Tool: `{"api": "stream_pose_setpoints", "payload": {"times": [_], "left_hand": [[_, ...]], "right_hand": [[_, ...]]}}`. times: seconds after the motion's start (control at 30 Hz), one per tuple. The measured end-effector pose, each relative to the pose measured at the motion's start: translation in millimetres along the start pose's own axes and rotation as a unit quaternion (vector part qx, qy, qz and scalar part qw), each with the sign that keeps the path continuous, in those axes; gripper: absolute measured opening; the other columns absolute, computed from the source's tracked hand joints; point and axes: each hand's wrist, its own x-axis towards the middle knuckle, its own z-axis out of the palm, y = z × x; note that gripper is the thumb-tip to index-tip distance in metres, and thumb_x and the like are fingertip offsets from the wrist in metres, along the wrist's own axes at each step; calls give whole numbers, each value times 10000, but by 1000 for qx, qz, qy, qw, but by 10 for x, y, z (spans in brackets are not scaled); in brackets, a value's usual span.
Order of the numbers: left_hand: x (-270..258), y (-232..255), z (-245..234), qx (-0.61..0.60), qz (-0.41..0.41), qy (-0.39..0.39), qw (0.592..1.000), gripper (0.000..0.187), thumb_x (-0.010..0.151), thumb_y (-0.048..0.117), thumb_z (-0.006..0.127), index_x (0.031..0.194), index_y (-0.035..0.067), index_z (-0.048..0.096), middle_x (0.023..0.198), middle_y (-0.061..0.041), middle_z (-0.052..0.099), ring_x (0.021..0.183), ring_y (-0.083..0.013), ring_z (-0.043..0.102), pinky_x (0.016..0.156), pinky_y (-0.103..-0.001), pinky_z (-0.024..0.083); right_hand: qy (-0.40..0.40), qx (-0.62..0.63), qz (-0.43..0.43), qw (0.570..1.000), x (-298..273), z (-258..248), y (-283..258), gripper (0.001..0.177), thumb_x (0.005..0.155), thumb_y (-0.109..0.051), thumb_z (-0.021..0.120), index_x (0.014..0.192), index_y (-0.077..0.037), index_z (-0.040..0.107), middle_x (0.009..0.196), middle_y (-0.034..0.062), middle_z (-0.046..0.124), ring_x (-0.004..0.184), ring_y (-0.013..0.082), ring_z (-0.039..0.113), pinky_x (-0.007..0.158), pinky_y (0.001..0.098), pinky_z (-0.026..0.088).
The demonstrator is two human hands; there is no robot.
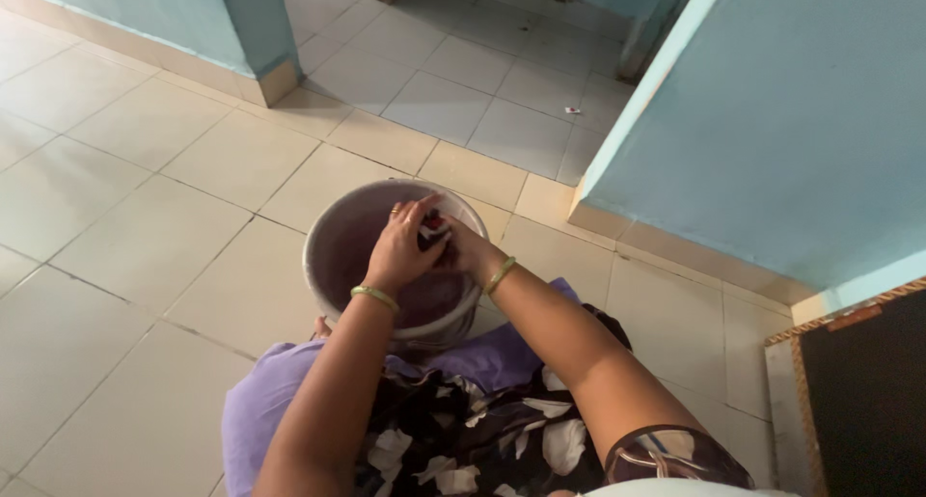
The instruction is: The person cleans a small rug by hand, dipping it into a bucket of water, scrubbing it on the floor, and rinsing it.
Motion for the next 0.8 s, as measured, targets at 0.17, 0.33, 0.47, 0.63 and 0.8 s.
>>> {"api": "stream_pose_setpoints", "payload": {"times": [0.17, 0.33, 0.47, 0.63, 0.8], "left_hand": [[-161, -360, 502, -122, -350, 57, 927, 300, 968, 288, 692, 1066, 19, 603, 939, -178, 672, 852, -313, 640, 777, -459, 541], [-434, -1162, 1051, -376, -515, 38, 769, 350, 1068, 326, 522, 1009, 15, 670, 843, -95, 653, 732, -192, 586, 672, -393, 493], [-510, -1309, 928, -571, -582, -61, 576, 316, 1037, 312, 464, 986, 78, 671, 861, -68, 703, 763, -209, 676, 715, -372, 576], [-397, -1088, 634, -634, -565, -58, 525, 265, 1016, 266, 487, 991, 73, 666, 898, -68, 717, 806, -198, 702, 766, -386, 600], [-349, -1102, 389, -582, -594, -25, 555, 215, 972, 268, 576, 972, 83, 686, 868, -56, 684, 794, -189, 691, 752, -413, 620]], "right_hand": [[85, -159, -128, 975, 442, -406, 185, 366, 1017, -383, 562, 1180, -75, 675, 1088, 142, 718, 976, 303, 704, 818, 443, 582], [229, -534, -354, 733, 508, -169, 168, 288, 959, -300, 677, 1052, -29, 702, 1005, 182, 746, 940, 348, 733, 806, 413, 574], [210, -575, -359, 704, -90, 404, 185, 337, 897, -277, 671, 1115, -26, 612, 942, 214, 717, 906, 401, 702, 779, 461, 551], [136, -602, -440, 652, -610, 874, 65, 268, 931, -232, 646, 1077, -35, 538, 967, 191, 658, 936, 388, 658, 832, 464, 523], [102, -547, -481, 678, -318, 625, 154, 292, 984, -243, 669, 1109, -47, 493, 1098, 145, 593, 1044, 325, 638, 913, 434, 517]]}}
